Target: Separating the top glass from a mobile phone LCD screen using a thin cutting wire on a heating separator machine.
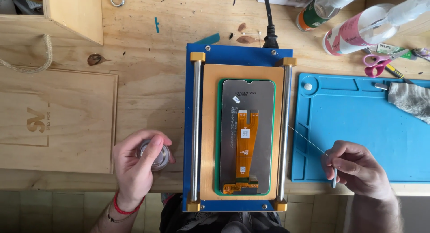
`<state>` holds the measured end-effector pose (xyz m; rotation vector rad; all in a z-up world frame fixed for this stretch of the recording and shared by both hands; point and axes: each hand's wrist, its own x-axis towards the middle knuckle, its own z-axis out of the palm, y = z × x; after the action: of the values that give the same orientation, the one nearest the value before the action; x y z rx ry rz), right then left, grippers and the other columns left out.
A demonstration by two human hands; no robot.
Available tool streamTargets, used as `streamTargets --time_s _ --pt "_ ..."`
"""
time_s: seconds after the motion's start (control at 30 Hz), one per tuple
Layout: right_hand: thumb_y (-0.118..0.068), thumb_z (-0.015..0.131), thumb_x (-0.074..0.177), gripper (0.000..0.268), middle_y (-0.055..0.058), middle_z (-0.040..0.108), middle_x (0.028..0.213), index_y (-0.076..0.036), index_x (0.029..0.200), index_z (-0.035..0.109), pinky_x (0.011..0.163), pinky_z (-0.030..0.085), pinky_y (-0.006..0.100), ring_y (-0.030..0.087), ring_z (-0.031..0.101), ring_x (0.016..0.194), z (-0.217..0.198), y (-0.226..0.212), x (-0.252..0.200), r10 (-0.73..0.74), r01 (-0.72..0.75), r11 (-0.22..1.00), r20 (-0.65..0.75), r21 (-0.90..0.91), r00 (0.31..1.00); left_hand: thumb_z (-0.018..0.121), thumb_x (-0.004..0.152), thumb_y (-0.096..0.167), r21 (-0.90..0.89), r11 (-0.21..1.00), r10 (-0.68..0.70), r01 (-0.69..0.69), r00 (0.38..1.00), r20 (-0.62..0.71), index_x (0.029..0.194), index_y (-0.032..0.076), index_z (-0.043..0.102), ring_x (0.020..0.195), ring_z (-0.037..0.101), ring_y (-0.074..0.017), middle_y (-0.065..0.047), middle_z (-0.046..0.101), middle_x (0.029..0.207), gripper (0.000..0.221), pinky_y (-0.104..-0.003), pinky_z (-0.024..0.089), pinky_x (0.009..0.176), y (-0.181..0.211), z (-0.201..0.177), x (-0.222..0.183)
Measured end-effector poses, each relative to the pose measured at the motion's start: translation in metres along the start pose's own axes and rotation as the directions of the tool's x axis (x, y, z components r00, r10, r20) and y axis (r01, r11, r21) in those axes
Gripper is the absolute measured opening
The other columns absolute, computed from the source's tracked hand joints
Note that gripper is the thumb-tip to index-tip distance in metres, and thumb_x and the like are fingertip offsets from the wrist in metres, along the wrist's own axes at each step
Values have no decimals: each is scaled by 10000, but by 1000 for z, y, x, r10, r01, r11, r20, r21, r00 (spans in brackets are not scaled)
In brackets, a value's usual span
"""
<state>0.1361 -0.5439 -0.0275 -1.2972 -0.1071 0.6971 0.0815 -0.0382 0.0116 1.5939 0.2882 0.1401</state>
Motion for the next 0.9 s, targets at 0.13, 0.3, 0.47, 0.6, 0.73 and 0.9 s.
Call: streamTargets --time_s 0.13,0.3,0.47,0.6,0.73,0.9 --pt "-78 624 1041 164 163 722 676 -23 923 725 364 421 213 210 629 600 1 -3 -2 9 -9 1000 -37 4 999 660 1056 234 3 999 -35 35 999 8 867 0 740 479 711 -190 -100 713 689 311 -235 496 437 1 5 3" --pt "-129 621 1066 174 140 728 712 -50 929 693 386 432 221 188 583 589 12 -11 8 -28 28 1000 26 6 999 661 1047 231 63 997 -33 34 999 -12 848 -4 739 476 724 -203 -101 727 713 318 -250 531 445 0 6 2" --pt "-83 583 1094 157 155 720 751 -37 998 698 386 495 197 176 634 578 5 0 6 -6 6 1000 -27 -1 1000 643 1048 203 31 999 -19 20 999 -32 850 -11 741 458 723 -201 -115 707 665 307 -241 530 433 1 3 -4" --pt "-91 599 1097 151 157 720 744 -22 1023 712 390 482 193 170 627 586 8 -5 10 6 -5 1000 -54 21 999 635 1050 201 32 999 -15 17 999 -40 839 5 739 444 720 -202 -105 709 700 306 -230 477 411 1 -2 -9" --pt "-93 602 1103 164 154 742 752 -9 1050 733 391 517 193 163 656 592 9 -11 18 14 -14 1000 -11 -10 1000 654 1040 171 -31 997 -77 75 995 -70 857 -13 740 445 723 -229 -126 729 797 273 -247 511 430 -7 -11 -20" --pt "-122 626 1084 151 139 728 716 -39 1013 730 360 516 196 161 648 547 14 -16 31 25 -26 997 -17 -79 1000 649 1041 152 -78 993 -95 89 992 -84 871 -33 749 430 714 -237 -142 723 773 271 -258 508 392 -11 -24 -32"
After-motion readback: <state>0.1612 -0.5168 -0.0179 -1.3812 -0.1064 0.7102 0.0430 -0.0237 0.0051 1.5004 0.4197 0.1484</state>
